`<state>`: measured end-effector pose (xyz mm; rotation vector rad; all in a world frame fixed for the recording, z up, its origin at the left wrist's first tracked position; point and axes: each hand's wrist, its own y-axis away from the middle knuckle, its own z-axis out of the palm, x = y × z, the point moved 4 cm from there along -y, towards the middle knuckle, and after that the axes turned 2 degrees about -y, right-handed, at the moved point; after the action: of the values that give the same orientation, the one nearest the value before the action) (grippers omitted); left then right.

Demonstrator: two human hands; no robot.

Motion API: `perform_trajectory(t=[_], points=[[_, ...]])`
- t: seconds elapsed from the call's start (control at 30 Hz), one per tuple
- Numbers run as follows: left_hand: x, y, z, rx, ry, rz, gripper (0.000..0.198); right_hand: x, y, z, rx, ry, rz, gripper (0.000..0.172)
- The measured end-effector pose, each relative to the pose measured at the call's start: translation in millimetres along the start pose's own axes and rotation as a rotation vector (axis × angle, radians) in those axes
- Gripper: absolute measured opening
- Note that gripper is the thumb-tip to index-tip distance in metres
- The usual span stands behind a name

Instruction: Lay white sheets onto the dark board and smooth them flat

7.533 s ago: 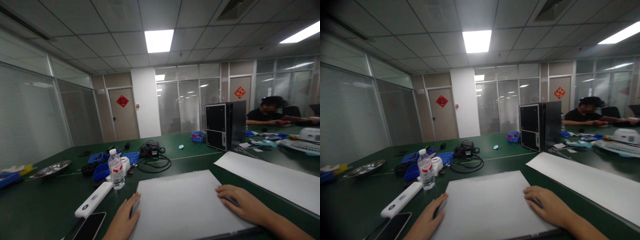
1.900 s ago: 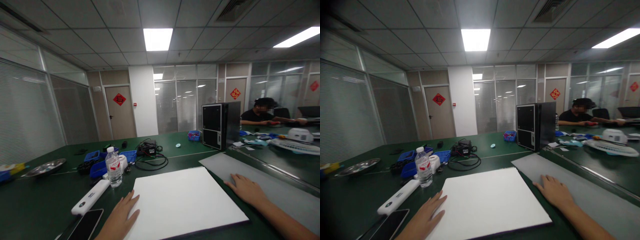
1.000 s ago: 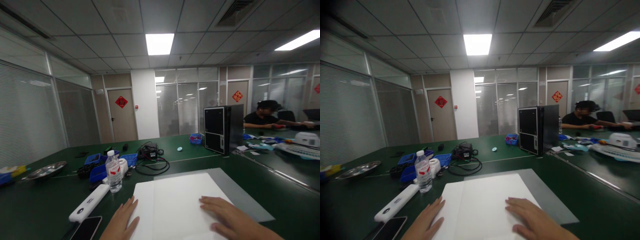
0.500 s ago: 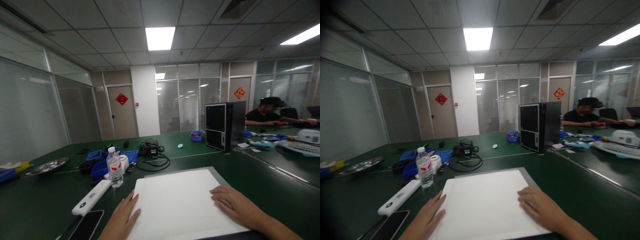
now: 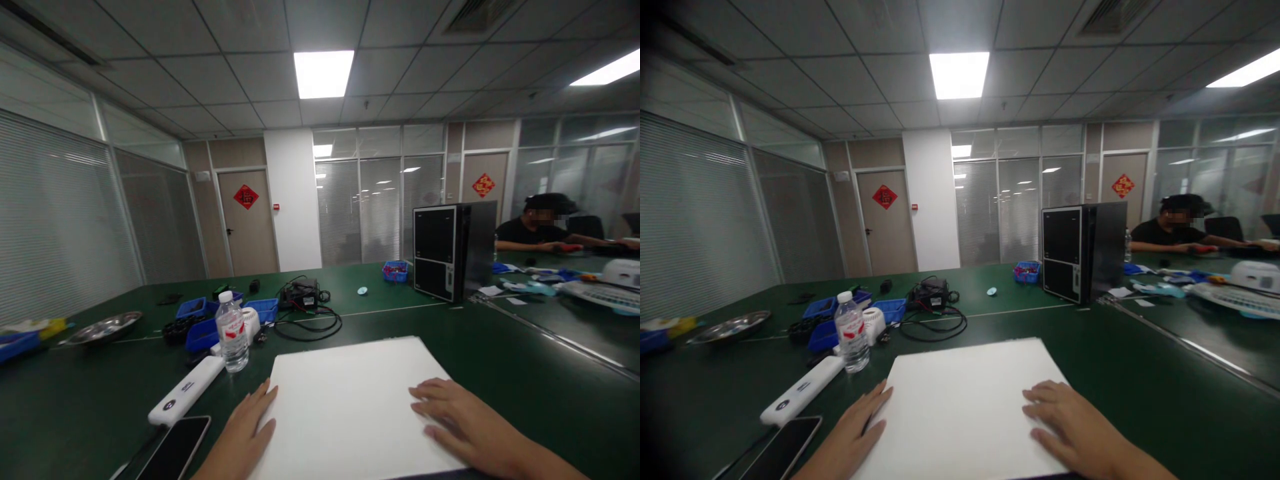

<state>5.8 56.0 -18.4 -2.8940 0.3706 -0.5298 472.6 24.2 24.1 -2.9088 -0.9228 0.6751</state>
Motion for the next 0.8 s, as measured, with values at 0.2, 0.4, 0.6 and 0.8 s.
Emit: perform_trajectory(t=[0.2,0.4,0.6,0.8], points=[[-3.9,0.0,1.3,0.015,0.007,0.025,0.059,-4.4,-1.5,1.3,-0.004,-0.006,-0.021,0.046],[3.2,1.2,-2.4,-0.013,-0.016,0.035,0.059,-8.4,-0.6,1.0,-0.014,0.003,-0.032,0.047],[4.6,2.2,-2.7,0.006,-0.032,0.027,0.055,3.3,-1.3,2.6,0.073,-0.017,-0.006,0.046],[10.0,2.8,-1.8,-0.006,-0.109,0.028,0.058,59.4,1.0,-4.1,0.4,0.041,0.434,0.065]])
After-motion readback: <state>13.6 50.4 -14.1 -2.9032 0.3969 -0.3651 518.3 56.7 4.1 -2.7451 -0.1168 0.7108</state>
